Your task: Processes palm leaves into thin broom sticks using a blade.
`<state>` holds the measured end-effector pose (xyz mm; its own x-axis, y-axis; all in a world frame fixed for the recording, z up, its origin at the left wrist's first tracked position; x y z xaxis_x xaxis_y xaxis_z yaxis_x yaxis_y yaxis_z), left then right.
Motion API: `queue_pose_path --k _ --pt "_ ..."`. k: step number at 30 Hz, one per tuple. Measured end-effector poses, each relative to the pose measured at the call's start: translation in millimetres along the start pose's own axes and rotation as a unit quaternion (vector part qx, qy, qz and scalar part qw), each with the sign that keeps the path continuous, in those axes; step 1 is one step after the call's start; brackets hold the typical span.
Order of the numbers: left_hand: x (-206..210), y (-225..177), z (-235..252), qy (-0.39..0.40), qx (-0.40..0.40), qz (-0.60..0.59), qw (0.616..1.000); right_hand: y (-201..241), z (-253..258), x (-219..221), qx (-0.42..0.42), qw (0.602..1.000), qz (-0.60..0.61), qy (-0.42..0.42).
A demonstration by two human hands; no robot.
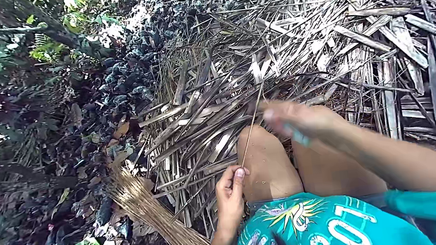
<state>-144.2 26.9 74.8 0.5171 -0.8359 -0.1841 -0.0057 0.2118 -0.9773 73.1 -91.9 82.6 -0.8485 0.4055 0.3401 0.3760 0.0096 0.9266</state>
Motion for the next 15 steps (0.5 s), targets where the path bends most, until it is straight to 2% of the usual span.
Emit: queue_pose_path --k 2,3,4,6,8,10,11,13,15 --pt "-5.0 4.3 -7.4 -0.001 -0.044 -0.034 0.998 20.9 11.5 -70.0 -0.105 0.983 0.060 -0.140" --pt "-7.2 5.0 -9.0 -0.006 -0.069 -0.049 0.996 32.2 9.5 -92.2 -0.135 0.968 0.087 -0.191" --pt "-8.2 5.1 -8.0 -0.012 -0.090 -0.064 0.994 41.2 4.0 -95.5 -0.147 0.962 0.098 -0.208" --pt "-5.7 5.3 -4.2 -0.011 -0.117 -0.095 0.989 39.0 -8.0 -56.6 -0.109 0.980 0.080 -0.143" --pt "-0.2 4.2 2.2 -0.001 -0.121 -0.115 0.986 11.1 -18.0 6.4 -0.009 0.998 0.061 -0.011" --pt "4.4 2.3 6.1 0.004 -0.123 -0.130 0.984 -18.3 -21.3 58.3 0.110 0.986 0.041 0.120" --pt "5.7 1.7 6.5 0.005 -0.123 -0.140 0.982 -28.8 -19.8 71.6 0.136 0.975 0.046 0.168" --pt "4.6 0.3 4.8 0.021 -0.118 -0.155 0.981 -31.8 -15.2 72.5 0.137 0.970 0.036 0.198" --pt "1.3 -1.8 0.4 0.038 -0.116 -0.155 0.980 -14.2 -13.1 51.7 0.108 0.982 -0.006 0.153"
Point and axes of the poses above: each hand's wrist, its own z-axis towards the middle knuckle, its own x-axis out of the palm, y = z × x, the point moved 4 cm from there along z, towards the middle knuckle, and after that the axes turned 4 degrees about x, right-handed, at the moved point
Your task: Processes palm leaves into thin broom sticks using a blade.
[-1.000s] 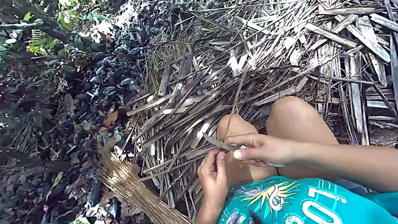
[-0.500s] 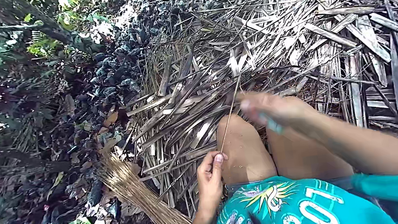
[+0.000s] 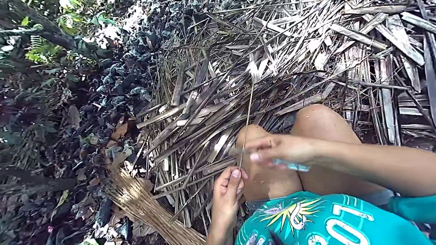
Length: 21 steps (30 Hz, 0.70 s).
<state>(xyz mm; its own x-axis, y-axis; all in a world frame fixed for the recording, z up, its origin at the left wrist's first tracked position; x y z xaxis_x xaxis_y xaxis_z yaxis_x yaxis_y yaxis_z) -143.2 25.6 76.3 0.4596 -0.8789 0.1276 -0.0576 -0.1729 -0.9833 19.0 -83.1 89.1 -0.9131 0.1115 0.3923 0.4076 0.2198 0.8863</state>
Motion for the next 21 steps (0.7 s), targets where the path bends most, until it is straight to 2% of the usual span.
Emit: queue_pose_path --k 3,5,7,9,11,13,16,18,21 --pt "-3.9 0.2 -7.5 0.000 0.010 0.051 0.999 27.2 -8.2 -45.4 -0.087 0.992 0.043 -0.079" --pt "-3.5 0.3 -7.7 -0.008 0.021 0.084 0.996 27.3 -7.2 -50.0 -0.109 0.987 0.051 -0.111" --pt "-2.4 0.1 -3.0 -0.017 0.047 0.123 0.991 21.3 -6.2 -35.8 -0.097 0.985 0.036 -0.135" --pt "-1.7 -0.2 -2.3 -0.028 0.073 0.155 0.985 5.7 -4.7 -12.6 -0.035 0.995 0.012 -0.097" --pt "-1.9 -0.8 -3.4 -0.028 0.094 0.170 0.980 0.9 -4.7 -11.7 -0.016 0.998 0.005 -0.065" --pt "-3.6 0.3 -7.8 -0.021 0.088 0.161 0.983 15.8 -10.1 -50.1 -0.082 0.988 0.029 -0.130" --pt "-9.7 2.3 -13.4 -0.030 0.047 0.151 0.987 43.1 -28.1 -108.5 -0.183 0.943 0.085 -0.263" --pt "-9.9 3.9 -10.6 -0.035 0.024 0.133 0.990 46.9 -36.0 -86.8 -0.179 0.945 0.071 -0.265" --pt "-2.8 4.2 -3.0 -0.021 0.014 0.081 0.996 6.8 -22.4 -2.5 -0.033 0.993 0.012 -0.108"
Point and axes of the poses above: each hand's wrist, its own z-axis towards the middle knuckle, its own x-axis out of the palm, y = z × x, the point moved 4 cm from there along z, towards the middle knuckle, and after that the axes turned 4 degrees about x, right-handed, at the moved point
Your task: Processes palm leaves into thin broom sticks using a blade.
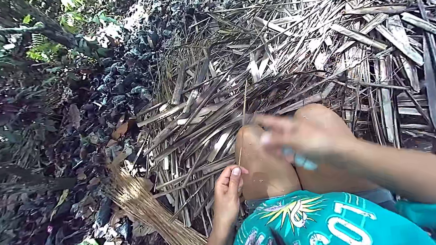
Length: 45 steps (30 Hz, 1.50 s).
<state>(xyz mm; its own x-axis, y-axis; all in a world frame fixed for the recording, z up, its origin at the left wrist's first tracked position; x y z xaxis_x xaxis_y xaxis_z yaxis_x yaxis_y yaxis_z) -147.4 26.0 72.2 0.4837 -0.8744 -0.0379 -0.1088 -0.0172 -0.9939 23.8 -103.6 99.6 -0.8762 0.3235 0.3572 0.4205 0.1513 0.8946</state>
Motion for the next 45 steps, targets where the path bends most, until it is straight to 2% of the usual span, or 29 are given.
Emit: queue_pose_path --k 2,3,8,10,13,14,16,18,20,21,22,23,26,28,30,32,33,35,37,38,40,41,43,45 --pt "3.1 -1.2 1.3 0.009 0.007 -0.015 1.000 -27.0 5.2 32.4 0.074 0.992 0.011 0.103" --pt "3.1 -1.7 0.1 0.015 0.008 -0.014 1.000 -29.2 7.9 32.9 0.081 0.990 0.016 0.118" --pt "0.4 -9.5 -8.3 0.033 0.035 0.029 0.998 1.8 15.1 -16.7 0.009 0.997 0.026 0.065" --pt "-2.1 -8.2 -9.9 0.032 0.035 0.045 0.998 12.5 14.3 -39.3 -0.051 0.998 0.022 0.008" --pt "-13.1 0.0 -19.7 0.014 0.003 0.038 0.999 41.2 0.4 -113.6 -0.160 0.970 0.058 -0.175" --pt "-15.2 0.5 -20.5 0.006 -0.003 0.027 1.000 49.3 -9.1 -123.4 -0.183 0.957 0.069 -0.216" --pt "-13.0 -1.0 -18.3 0.004 -0.007 0.009 1.000 49.5 -19.3 -96.1 -0.167 0.964 0.042 -0.203" --pt "-6.6 -2.9 -13.1 0.013 -0.001 0.001 1.000 18.5 -17.3 -35.9 -0.061 0.995 0.006 -0.079" --pt "-0.4 -5.6 -10.6 0.021 0.011 -0.001 1.000 -15.1 -9.1 19.0 0.052 0.996 0.000 0.066" --pt "0.9 -6.9 -11.0 0.024 0.022 0.005 0.999 -23.5 -4.4 31.3 0.079 0.991 0.008 0.103" --pt "-0.1 -8.0 -12.9 0.027 0.035 0.018 0.999 -22.1 -1.0 30.5 0.080 0.991 0.006 0.104" --pt "-3.0 -8.7 -16.2 0.027 0.043 0.037 0.998 -12.7 1.3 16.5 0.057 0.996 0.000 0.066" --pt "-13.4 -3.8 -29.2 0.023 0.051 0.080 0.995 26.3 9.7 -68.8 -0.114 0.988 0.056 -0.093" --pt "-16.6 -1.0 -32.0 0.013 0.052 0.087 0.995 48.1 0.8 -94.9 -0.182 0.967 0.093 -0.152" --pt "-14.3 -1.8 -28.6 0.010 0.055 0.099 0.994 42.0 -9.3 -61.3 -0.143 0.982 0.064 -0.101" --pt "-8.4 -4.9 -22.9 0.016 0.069 0.119 0.990 7.0 -12.3 -5.3 -0.009 1.000 0.019 0.016" --pt "-5.9 -6.7 -20.8 0.020 0.080 0.130 0.988 -10.4 -11.0 18.9 0.052 0.996 0.015 0.077" --pt "-4.9 -8.6 -20.4 0.027 0.102 0.147 0.983 -29.0 -6.0 37.5 0.093 0.986 0.039 0.133" --pt "-10.8 -8.0 -25.8 0.027 0.097 0.145 0.984 -11.9 -4.7 9.2 0.051 0.997 0.040 0.047" --pt "-14.6 -6.0 -30.0 0.028 0.089 0.142 0.985 -1.1 -1.6 -17.3 -0.002 0.999 0.052 -0.004" --pt "-19.5 -0.6 -36.2 0.026 0.074 0.132 0.988 18.1 4.4 -68.1 -0.108 0.985 0.096 -0.090" --pt "-20.2 1.6 -36.9 0.021 0.068 0.129 0.989 24.9 1.8 -79.7 -0.136 0.977 0.109 -0.119" --pt "-16.8 2.3 -34.3 0.012 0.061 0.121 0.991 22.5 -8.9 -59.3 -0.116 0.983 0.097 -0.106" --pt "-9.6 -1.9 -29.7 0.016 0.068 0.115 0.991 -4.1 -13.9 -7.3 -0.001 0.998 0.059 -0.004"
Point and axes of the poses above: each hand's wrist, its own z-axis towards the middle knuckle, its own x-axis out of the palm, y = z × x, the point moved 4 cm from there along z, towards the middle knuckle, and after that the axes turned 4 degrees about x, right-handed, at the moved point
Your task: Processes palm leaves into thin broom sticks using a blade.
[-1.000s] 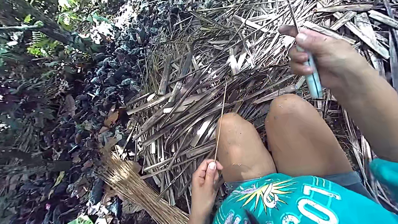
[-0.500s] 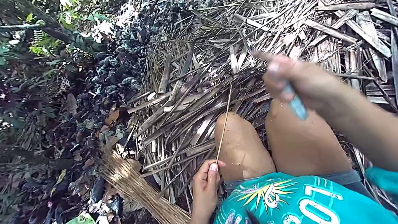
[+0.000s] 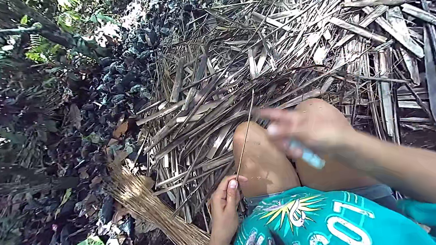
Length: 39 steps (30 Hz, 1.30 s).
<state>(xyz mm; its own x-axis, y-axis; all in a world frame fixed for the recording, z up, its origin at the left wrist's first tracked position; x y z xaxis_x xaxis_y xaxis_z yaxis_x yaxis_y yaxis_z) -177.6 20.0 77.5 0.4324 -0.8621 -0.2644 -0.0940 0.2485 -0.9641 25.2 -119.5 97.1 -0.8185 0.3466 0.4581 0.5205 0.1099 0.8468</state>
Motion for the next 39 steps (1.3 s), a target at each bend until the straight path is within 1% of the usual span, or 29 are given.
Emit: queue_pose_path --k 1,2,3,4,6,8,9,10,11,12,14,15,16,17,18,20,21,23,24,25,27,28,30,31,32,33,36,37,39 --pt "2.6 -2.7 3.1 0.003 0.007 -0.004 1.000 -17.1 0.0 22.9 0.056 0.996 -0.005 0.066" --pt "4.2 -5.1 5.3 0.009 0.012 -0.008 1.000 -30.7 2.4 38.2 0.087 0.989 0.005 0.119" --pt "4.0 -6.3 6.5 0.015 0.014 -0.014 1.000 -36.4 5.4 42.4 0.096 0.984 0.014 0.148" --pt "2.3 -6.5 6.0 0.023 0.012 -0.021 0.999 -31.9 7.0 36.1 0.084 0.987 0.007 0.139" --pt "-2.7 -4.1 1.0 0.042 -0.001 -0.033 0.999 -4.6 9.4 -1.7 0.010 0.999 -0.005 0.053" --pt "-6.0 0.4 -4.6 0.058 -0.012 -0.048 0.997 23.1 15.6 -51.3 -0.103 0.994 0.033 -0.019" --pt "-6.9 2.9 -7.1 0.058 -0.021 -0.058 0.996 34.5 15.5 -69.7 -0.138 0.988 0.046 -0.056" --pt "-7.2 5.2 -7.3 0.053 -0.031 -0.072 0.996 41.5 11.6 -76.2 -0.153 0.982 0.058 -0.090" --pt "-6.4 6.5 -5.3 0.045 -0.041 -0.088 0.994 43.8 5.5 -68.2 -0.148 0.982 0.049 -0.102" --pt "-4.4 6.3 -2.9 0.039 -0.050 -0.107 0.992 37.4 -0.3 -48.1 -0.122 0.988 0.029 -0.089" --pt "1.9 2.8 2.2 0.042 -0.066 -0.152 0.985 2.8 -5.7 4.8 -0.009 1.000 -0.017 0.023" --pt "4.7 1.4 4.7 0.048 -0.070 -0.173 0.981 -14.4 -5.1 28.4 0.045 0.995 -0.025 0.090" --pt "6.4 0.4 6.6 0.057 -0.073 -0.195 0.976 -28.8 -1.5 43.6 0.075 0.987 -0.018 0.144" --pt "6.7 -0.4 7.8 0.066 -0.076 -0.213 0.972 -34.9 2.1 48.7 0.090 0.981 -0.011 0.172" --pt "5.3 -1.0 8.1 0.078 -0.079 -0.226 0.968 -31.7 4.4 45.3 0.089 0.981 -0.016 0.171" --pt "1.5 -1.6 5.5 0.099 -0.087 -0.247 0.960 -8.3 5.8 18.4 0.044 0.993 -0.033 0.103" --pt "-0.1 0.3 2.5 0.102 -0.096 -0.260 0.955 7.0 6.9 -3.6 -0.007 0.998 -0.028 0.057" --pt "-3.0 5.6 -2.8 0.099 -0.114 -0.290 0.945 35.4 11.3 -53.0 -0.126 0.992 0.020 -0.027" --pt "-4.2 7.7 -4.9 0.095 -0.123 -0.301 0.941 46.9 8.5 -68.7 -0.158 0.984 0.040 -0.067" --pt "-4.6 8.4 -4.8 0.087 -0.130 -0.312 0.937 52.1 3.0 -71.0 -0.167 0.981 0.046 -0.087" --pt "-1.5 6.2 -1.0 0.089 -0.141 -0.339 0.926 38.0 -4.7 -38.5 -0.118 0.992 0.019 -0.048" --pt "1.5 4.5 1.4 0.095 -0.147 -0.357 0.918 19.7 -5.7 -13.1 -0.063 0.998 -0.008 0.006" --pt "7.6 1.9 5.7 0.110 -0.151 -0.387 0.903 -14.9 -2.6 33.8 0.045 0.991 -0.027 0.121" --pt "9.2 1.6 6.7 0.119 -0.149 -0.399 0.897 -25.5 1.1 45.3 0.072 0.985 -0.018 0.156" --pt "9.0 1.9 6.9 0.130 -0.143 -0.406 0.893 -26.6 4.4 46.7 0.077 0.984 -0.013 0.160" --pt "7.1 2.2 6.1 0.138 -0.137 -0.407 0.892 -18.2 6.5 39.0 0.065 0.989 -0.015 0.134" --pt "1.4 7.1 -1.2 0.138 -0.137 -0.378 0.905 13.5 12.9 -4.1 -0.019 0.999 0.022 0.039" --pt "0.9 9.2 -3.0 0.128 -0.139 -0.351 0.917 16.9 14.6 -12.7 -0.041 0.998 0.042 0.019" --pt "1.5 10.5 -2.5 0.087 -0.117 -0.238 0.960 16.5 14.3 -16.9 -0.052 0.997 0.054 -0.004"
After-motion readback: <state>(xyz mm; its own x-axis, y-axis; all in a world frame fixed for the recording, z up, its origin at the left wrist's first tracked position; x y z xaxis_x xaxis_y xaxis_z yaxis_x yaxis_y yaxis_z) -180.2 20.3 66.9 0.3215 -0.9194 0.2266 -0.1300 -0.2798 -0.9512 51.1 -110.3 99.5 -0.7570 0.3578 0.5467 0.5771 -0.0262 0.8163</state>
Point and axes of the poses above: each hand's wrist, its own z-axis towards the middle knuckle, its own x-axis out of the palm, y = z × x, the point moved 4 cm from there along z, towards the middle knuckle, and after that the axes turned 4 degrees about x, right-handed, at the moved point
